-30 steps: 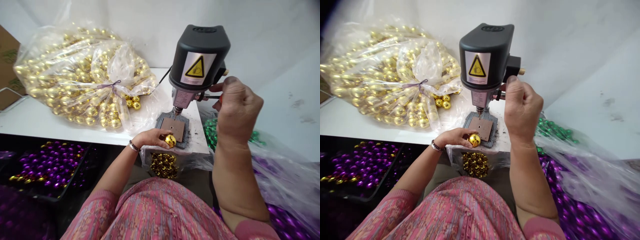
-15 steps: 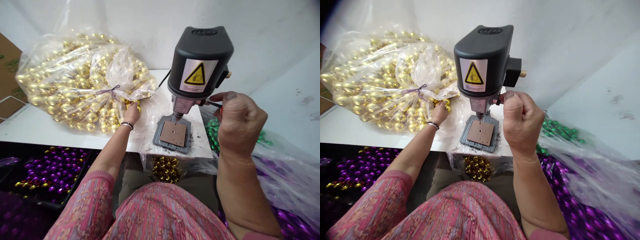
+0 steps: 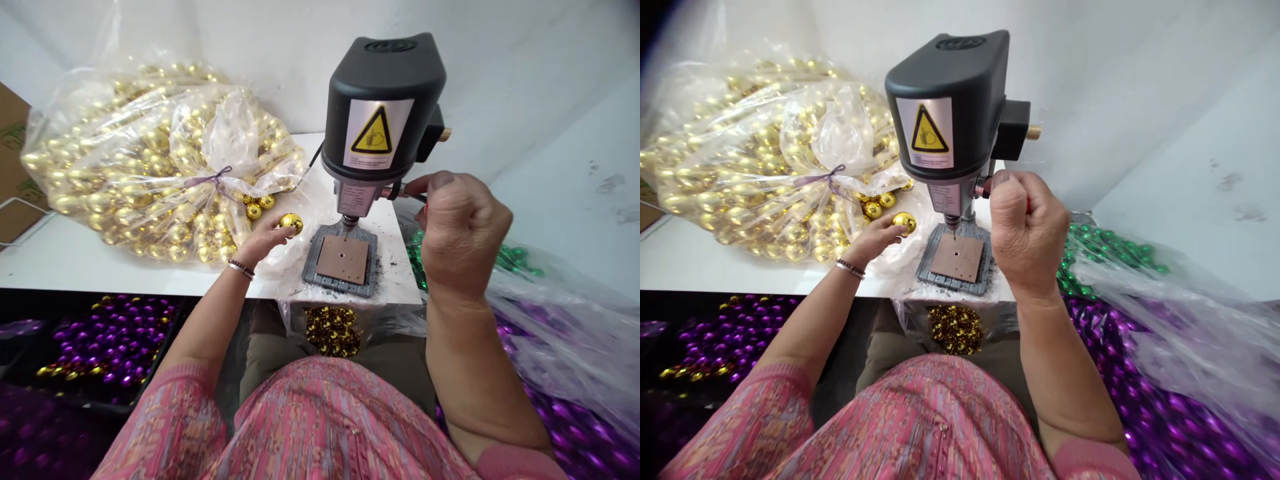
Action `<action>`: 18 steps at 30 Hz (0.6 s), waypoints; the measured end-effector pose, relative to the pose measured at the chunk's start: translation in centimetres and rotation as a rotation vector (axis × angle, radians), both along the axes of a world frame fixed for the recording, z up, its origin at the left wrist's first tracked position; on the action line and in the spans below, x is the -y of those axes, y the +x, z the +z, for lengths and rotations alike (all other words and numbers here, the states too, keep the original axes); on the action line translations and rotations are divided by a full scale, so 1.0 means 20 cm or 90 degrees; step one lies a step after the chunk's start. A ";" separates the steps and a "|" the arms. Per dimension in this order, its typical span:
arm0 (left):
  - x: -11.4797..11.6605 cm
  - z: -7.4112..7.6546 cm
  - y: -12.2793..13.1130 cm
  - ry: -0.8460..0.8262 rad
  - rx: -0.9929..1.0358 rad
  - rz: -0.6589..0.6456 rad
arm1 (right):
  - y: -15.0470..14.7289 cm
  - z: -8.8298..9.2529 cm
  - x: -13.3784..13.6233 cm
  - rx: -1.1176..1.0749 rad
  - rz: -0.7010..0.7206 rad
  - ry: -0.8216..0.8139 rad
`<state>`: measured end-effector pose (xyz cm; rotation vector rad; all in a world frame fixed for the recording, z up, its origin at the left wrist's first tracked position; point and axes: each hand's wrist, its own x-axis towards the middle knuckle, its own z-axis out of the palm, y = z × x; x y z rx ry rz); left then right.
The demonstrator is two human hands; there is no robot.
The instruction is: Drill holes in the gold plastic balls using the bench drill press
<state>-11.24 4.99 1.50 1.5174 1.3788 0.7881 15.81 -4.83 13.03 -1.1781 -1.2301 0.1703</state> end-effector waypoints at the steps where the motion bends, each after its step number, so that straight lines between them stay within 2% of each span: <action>1: 0.04 0.00 0.02 -0.041 0.116 -0.017 | 0.00 0.00 0.00 0.005 0.002 0.002; 4: 0.14 -0.03 0.09 -0.141 0.334 -0.048 | 0.01 0.01 -0.01 0.016 0.012 0.009; 7: 0.19 -0.05 0.16 -0.180 0.400 -0.084 | 0.01 0.03 -0.02 0.021 0.023 0.004; 12: 0.20 -0.07 0.27 -0.226 0.401 -0.109 | 0.01 0.03 -0.02 0.026 0.029 -0.003; 18: 0.18 -0.06 0.37 -0.206 0.237 -0.120 | 0.01 0.03 -0.02 0.005 0.045 0.000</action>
